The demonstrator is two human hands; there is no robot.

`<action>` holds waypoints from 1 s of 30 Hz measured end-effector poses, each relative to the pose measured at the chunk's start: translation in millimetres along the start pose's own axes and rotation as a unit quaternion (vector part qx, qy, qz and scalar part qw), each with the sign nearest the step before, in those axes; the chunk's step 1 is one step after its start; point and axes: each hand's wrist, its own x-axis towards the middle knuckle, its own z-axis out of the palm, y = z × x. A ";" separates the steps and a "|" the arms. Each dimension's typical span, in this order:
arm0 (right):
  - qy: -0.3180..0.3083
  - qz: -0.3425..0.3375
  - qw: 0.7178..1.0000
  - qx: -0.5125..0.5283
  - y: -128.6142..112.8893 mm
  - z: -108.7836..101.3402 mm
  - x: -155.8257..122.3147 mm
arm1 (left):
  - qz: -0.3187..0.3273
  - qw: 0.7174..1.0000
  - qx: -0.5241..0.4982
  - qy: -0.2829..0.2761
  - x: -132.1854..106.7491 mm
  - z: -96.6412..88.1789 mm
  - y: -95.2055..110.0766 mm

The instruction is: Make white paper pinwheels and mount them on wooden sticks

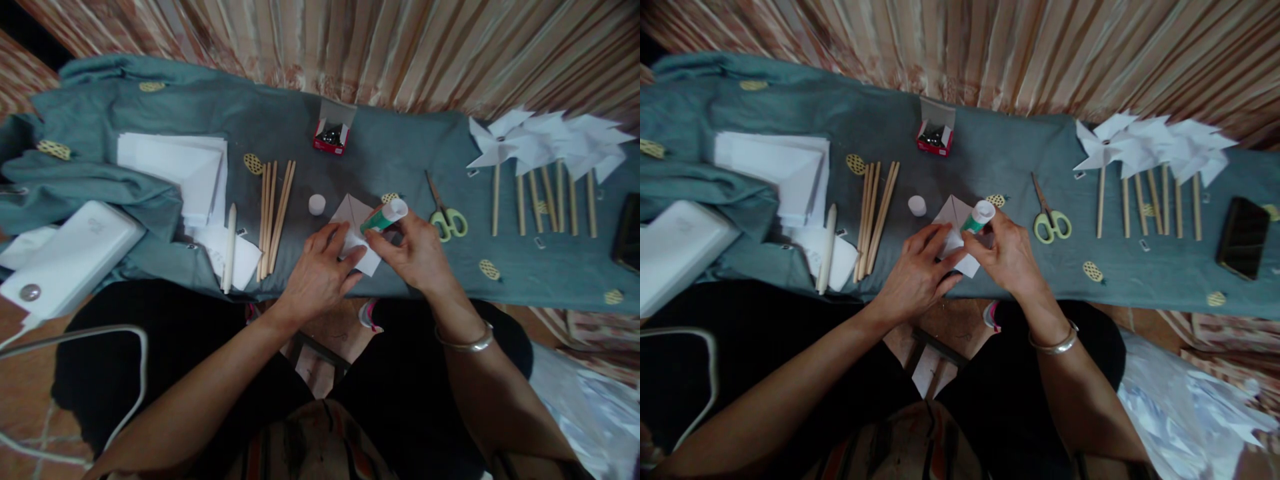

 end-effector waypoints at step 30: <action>0.044 0.176 0.837 0.516 13.7 -10.9 15.2 | -0.068 0.987 0.023 0.146 18.7 -28.6 -43.1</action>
